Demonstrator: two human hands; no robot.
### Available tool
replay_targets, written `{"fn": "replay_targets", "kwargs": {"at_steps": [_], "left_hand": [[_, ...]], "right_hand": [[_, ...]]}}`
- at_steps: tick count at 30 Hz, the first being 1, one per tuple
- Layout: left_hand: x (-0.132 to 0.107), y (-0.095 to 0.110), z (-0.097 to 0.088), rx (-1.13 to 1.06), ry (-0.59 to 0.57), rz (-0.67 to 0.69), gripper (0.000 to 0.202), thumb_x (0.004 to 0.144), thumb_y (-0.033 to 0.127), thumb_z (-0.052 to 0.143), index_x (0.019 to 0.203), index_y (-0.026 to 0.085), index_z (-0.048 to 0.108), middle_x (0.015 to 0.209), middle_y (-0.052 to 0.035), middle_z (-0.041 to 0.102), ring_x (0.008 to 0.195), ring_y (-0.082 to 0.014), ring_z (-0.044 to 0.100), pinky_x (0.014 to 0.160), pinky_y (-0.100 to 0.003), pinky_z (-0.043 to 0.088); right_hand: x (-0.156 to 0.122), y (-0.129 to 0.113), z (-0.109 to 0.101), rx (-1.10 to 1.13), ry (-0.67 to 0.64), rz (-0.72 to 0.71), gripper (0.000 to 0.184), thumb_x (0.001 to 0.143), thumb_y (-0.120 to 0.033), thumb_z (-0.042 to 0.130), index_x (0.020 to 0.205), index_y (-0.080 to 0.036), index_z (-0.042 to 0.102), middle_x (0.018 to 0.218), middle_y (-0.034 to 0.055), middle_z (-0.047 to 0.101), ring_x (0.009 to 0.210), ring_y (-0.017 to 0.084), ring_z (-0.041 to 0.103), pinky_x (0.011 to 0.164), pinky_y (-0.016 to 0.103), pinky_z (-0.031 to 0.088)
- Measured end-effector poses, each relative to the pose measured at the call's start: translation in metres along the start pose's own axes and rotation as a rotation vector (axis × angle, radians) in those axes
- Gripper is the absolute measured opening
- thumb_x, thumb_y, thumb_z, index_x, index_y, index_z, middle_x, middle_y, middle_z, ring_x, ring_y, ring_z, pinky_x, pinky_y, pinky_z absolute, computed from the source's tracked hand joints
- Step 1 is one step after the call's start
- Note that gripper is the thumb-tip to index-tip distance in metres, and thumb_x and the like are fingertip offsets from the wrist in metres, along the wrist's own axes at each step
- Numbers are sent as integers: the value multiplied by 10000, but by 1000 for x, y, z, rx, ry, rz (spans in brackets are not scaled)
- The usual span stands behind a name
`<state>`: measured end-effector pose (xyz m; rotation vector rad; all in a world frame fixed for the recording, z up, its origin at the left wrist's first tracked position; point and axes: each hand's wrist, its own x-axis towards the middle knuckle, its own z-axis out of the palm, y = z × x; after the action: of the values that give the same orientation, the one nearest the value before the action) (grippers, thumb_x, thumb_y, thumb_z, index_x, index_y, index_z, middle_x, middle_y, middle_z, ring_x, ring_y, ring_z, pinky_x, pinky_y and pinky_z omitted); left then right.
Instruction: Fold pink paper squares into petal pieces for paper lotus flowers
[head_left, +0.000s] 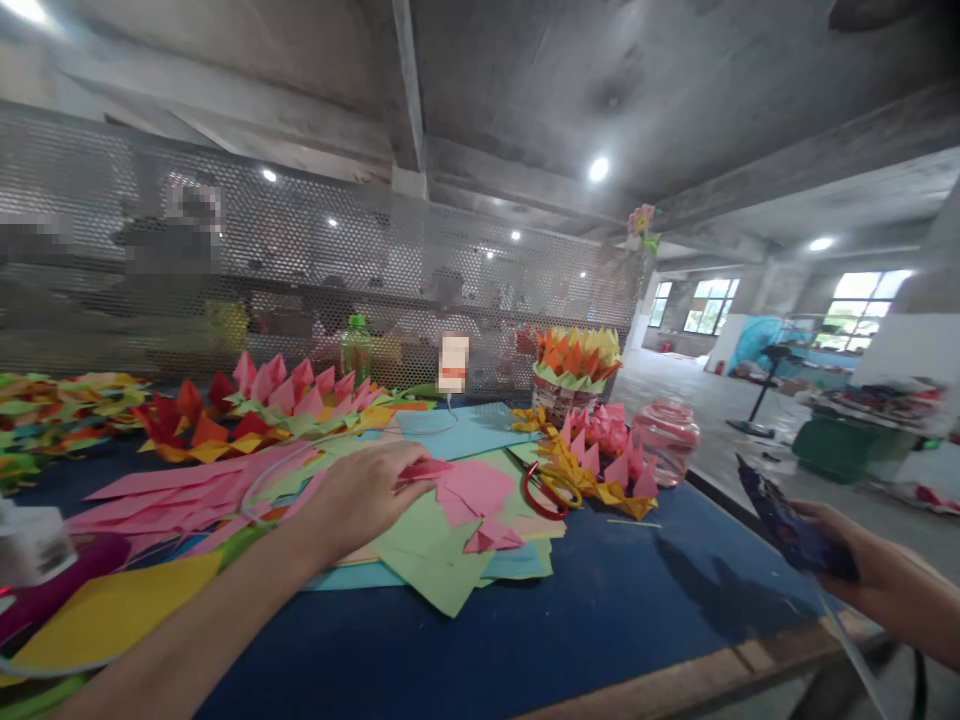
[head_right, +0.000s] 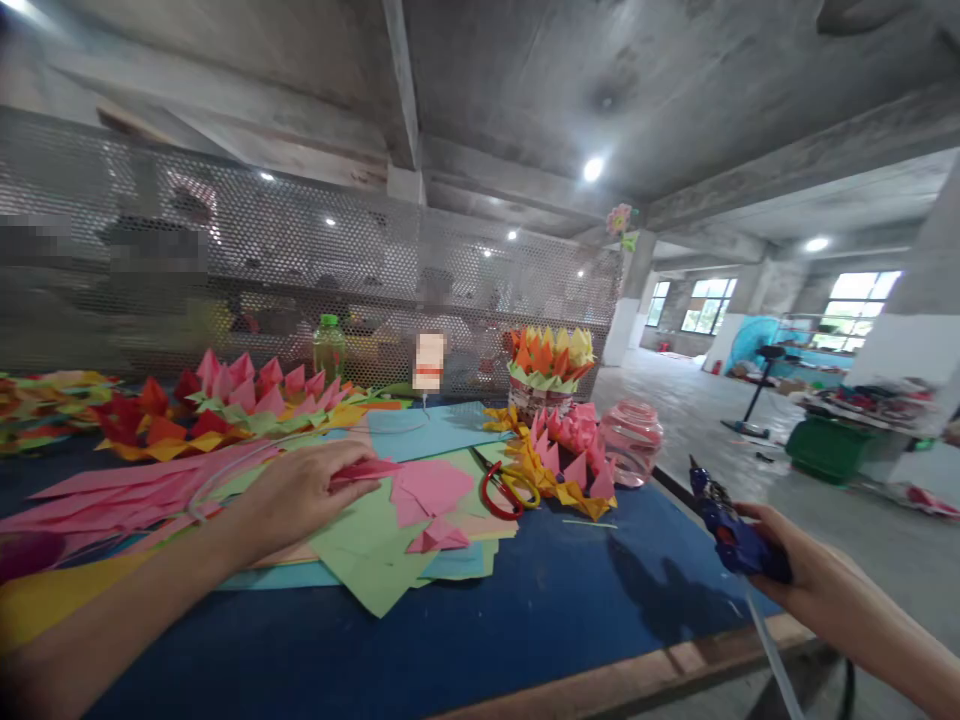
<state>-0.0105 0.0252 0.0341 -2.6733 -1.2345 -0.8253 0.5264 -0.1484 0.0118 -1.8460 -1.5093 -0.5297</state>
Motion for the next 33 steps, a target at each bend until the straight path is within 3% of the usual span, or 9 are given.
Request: {"fn": "replay_targets", "kwargs": {"at_steps": [5, 12, 16, 22, 24, 26, 28, 30, 33], "left_hand": [[0, 2, -1, -2, -15, -12, 271, 912, 428, 524, 1005, 207, 649, 987, -57, 692, 876, -250, 644, 731, -331, 445], [-1, -4, -1, -3, -6, -25, 267, 911, 430, 504, 1006, 222, 642, 964, -49, 691, 858, -244, 641, 690, -305, 432], [-1, -2, -5, 0, -7, -21, 271, 916, 412, 500, 1064, 225, 631, 1024, -59, 689, 905, -257, 641, 715, -313, 437], [-1, 0, -5, -12, 11, -34, 248, 920, 411, 506, 961, 210, 645, 913, -52, 695, 840, -247, 640, 673, -302, 419], [-1, 0, -2, -33, 24, -16, 233, 904, 403, 533, 943, 203, 647, 888, -52, 695, 828, -243, 638, 675, -299, 417], [-1, -1, 0, -44, 26, -5, 226, 882, 400, 565, 938, 199, 649, 899, -61, 699, 857, -247, 639, 710, -303, 424], [-1, -1, 2, -48, 20, -11, 238, 878, 410, 571, 956, 200, 652, 927, -66, 701, 894, -249, 637, 735, -305, 430], [-1, -1, 2, -58, 12, -16, 246, 880, 412, 568, 972, 201, 655, 929, -64, 702, 901, -246, 638, 745, -306, 434], [-1, -1, 1, -82, -8, -9, 264, 883, 423, 563, 979, 197, 659, 895, -56, 703, 866, -233, 640, 741, -299, 433]], "right_hand": [[-1, 13, -1, 148, -282, 131, 343, 630, -275, 642, 972, -279, 630, 646, 48, 707, 564, 256, 659, 574, 342, 434], [4, -4, 22, 176, -226, 99, 147, 770, -299, 592, 912, -272, 622, 630, 56, 696, 540, 252, 647, 566, 333, 428], [3, -13, 32, 186, -212, 76, 179, 806, -358, 577, 950, -261, 622, 753, 105, 726, 672, 288, 686, 630, 348, 449], [5, -5, 17, 223, -348, 64, 330, 735, -352, 677, 1040, -226, 653, 735, 125, 721, 661, 294, 699, 618, 358, 477], [13, -14, 11, 163, -341, 56, 306, 707, -348, 720, 992, -243, 684, 792, 142, 723, 752, 308, 708, 695, 383, 485], [21, -41, 10, 100, -280, 8, 253, 718, -352, 714, 952, -260, 691, 878, 154, 723, 838, 318, 697, 780, 415, 477], [24, -86, 17, 166, -310, -137, 175, 884, -315, 538, 993, -269, 666, 989, 146, 708, 906, 281, 678, 818, 395, 472], [22, -143, 28, 245, -464, -335, 207, 941, -322, 454, 977, -261, 648, 992, 121, 696, 911, 263, 659, 792, 371, 485], [16, -224, 48, 292, -631, -468, 193, 950, -341, 466, 1007, -252, 628, 1042, 68, 676, 943, 236, 643, 820, 341, 487]]}}
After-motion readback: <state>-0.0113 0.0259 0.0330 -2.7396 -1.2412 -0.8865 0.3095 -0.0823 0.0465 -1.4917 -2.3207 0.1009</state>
